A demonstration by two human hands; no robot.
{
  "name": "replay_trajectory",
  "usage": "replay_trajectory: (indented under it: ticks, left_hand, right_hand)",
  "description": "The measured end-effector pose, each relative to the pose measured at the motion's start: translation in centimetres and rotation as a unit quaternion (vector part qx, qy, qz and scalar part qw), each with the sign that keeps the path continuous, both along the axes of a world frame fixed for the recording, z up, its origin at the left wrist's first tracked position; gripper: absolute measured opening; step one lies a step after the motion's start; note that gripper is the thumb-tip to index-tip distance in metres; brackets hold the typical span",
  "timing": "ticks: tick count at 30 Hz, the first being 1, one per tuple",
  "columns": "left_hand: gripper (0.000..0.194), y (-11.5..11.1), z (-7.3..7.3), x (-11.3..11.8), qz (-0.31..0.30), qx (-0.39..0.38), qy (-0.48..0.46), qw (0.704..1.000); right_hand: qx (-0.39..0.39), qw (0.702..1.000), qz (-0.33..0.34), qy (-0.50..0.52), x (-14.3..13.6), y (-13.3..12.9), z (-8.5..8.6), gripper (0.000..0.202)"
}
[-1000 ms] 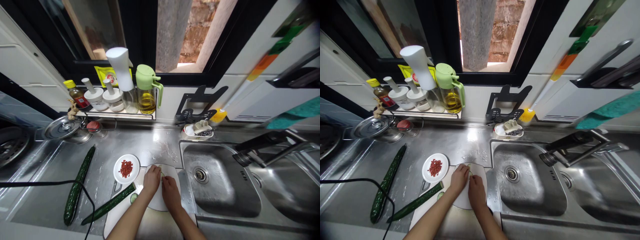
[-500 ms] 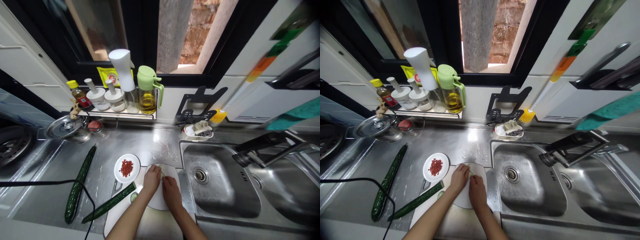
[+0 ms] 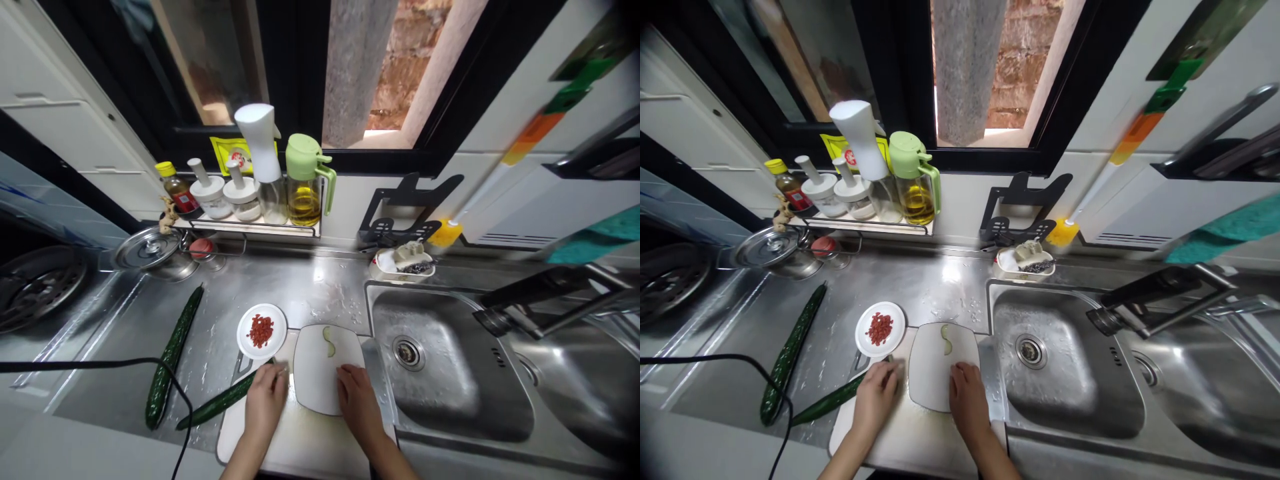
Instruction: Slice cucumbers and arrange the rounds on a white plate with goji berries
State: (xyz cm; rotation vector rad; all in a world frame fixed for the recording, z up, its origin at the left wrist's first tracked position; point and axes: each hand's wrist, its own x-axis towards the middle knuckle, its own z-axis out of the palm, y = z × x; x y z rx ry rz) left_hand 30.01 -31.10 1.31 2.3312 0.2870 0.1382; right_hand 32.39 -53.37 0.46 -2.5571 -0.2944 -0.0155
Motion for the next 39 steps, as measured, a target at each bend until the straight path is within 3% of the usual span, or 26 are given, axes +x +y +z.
replay_trajectory:
  ticks: [4, 8, 19, 32, 39]
  left_hand:
    - [0.025, 1.9, -0.9, -3.0, 0.05, 0.01, 0.051, 0.997]
    - [0.027, 2.2, -1.5, -4.2, 0.064, 0.026, 0.072, 0.995]
    - [0.029, 1.5, -1.1, -4.0, 0.066, 0.083, 0.14, 0.984]
    - [0.024, 1.1, -0.7, -4.0, 0.059, 0.118, 0.13, 0.983]
    - [0.024, 1.3, -1.9, -4.5, 0.02, 0.18, 0.061, 0.982]
  right_hand:
    - [0.009, 1.0, 0.012, 0.001, -0.7, 0.0, 0.0, 0.025]
    - [0.01, 1.0, 0.023, -0.002, -1.1, 0.4, 0.1, 0.024]
    - [0.019, 0.999, 0.031, -0.007, -1.8, 0.9, 0.1, 0.025]
    - [-0.004, 0.999, 0.049, 0.002, -2.0, 0.9, 0.3, 0.023]
    - [-0.022, 0.997, 0.059, 0.034, -1.9, 1.2, 0.6, 0.025]
